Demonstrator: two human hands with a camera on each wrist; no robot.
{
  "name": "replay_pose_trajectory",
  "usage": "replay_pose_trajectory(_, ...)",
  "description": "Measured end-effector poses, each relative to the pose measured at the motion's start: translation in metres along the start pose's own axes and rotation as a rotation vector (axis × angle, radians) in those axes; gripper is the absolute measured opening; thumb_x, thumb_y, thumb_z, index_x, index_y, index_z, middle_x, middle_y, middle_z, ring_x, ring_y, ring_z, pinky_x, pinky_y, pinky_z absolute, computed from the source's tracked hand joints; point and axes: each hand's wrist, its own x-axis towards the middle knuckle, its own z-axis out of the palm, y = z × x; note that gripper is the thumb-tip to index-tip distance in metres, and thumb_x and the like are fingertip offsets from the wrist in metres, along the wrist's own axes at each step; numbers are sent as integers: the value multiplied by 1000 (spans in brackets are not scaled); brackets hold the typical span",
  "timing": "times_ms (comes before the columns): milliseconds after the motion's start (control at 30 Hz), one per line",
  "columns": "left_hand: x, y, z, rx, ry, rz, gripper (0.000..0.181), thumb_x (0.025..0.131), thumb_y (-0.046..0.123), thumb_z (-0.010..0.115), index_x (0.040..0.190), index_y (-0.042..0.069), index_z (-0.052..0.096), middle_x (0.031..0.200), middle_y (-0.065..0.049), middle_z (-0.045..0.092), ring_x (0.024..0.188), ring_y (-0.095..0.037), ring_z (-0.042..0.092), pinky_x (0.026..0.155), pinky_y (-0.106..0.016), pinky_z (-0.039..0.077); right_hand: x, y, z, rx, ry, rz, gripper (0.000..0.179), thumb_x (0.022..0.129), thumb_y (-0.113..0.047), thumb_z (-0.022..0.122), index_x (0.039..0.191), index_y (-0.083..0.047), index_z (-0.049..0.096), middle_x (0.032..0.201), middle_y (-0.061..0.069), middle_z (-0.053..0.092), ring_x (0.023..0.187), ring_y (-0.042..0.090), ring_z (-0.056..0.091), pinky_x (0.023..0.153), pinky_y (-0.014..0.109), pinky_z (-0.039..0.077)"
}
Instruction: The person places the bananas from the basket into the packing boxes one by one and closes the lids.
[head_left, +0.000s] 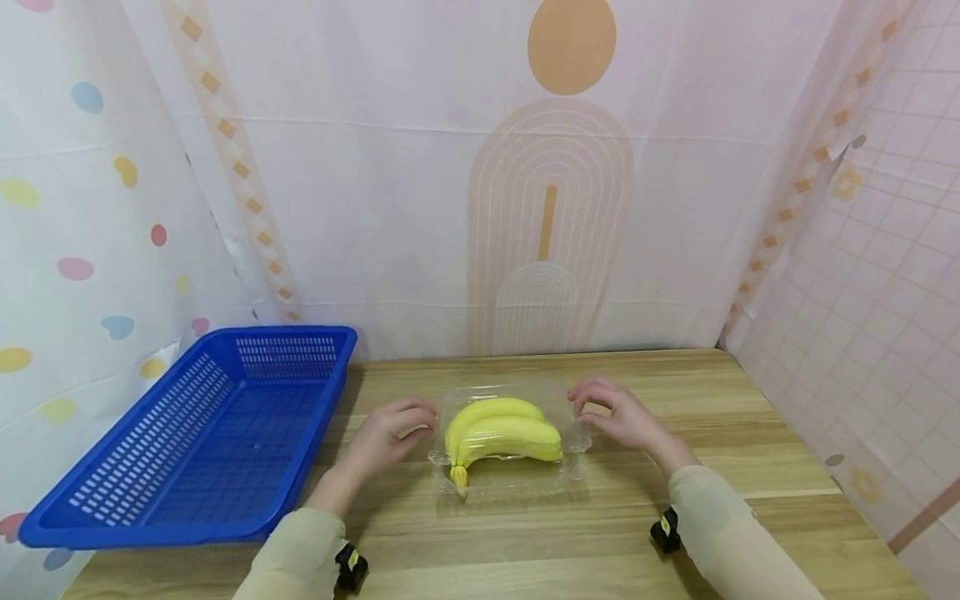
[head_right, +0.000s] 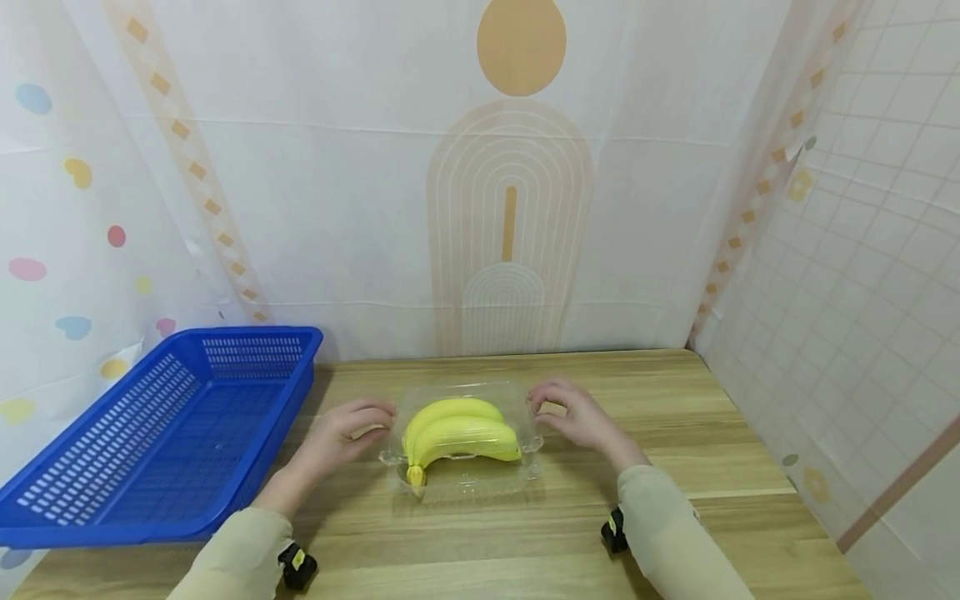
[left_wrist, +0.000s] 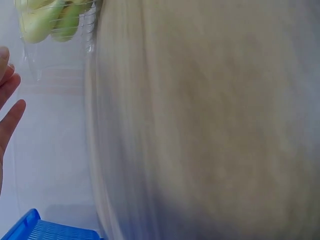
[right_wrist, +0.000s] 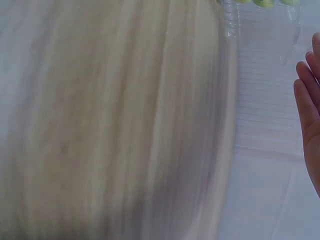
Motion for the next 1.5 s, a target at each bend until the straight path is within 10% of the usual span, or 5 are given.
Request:
replay_pose_trajectory(967, -1, 3, -4, 47, -90, 79, 30, 66, -6, 86, 88, 9, 72, 98, -11, 69, 89, -26, 68, 77, -35, 58, -4, -1, -1, -243, -49, -180, 29, 79, 8, 77, 86, -17, 65, 116, 9, 65, 112, 30, 60, 91, 45, 52)
replay_pose_trajectory(1500, -3, 9, -5, 124, -84, -7, 32, 63, -6, 88, 85, 11, 74, 97, -5, 72, 92, -24, 69, 81, -37, 57, -11, -7, -3, -334, 5, -231, 24, 78, 7, 78, 91, -12, 69, 109, 9, 67, 104, 31, 62, 88, 47, 52)
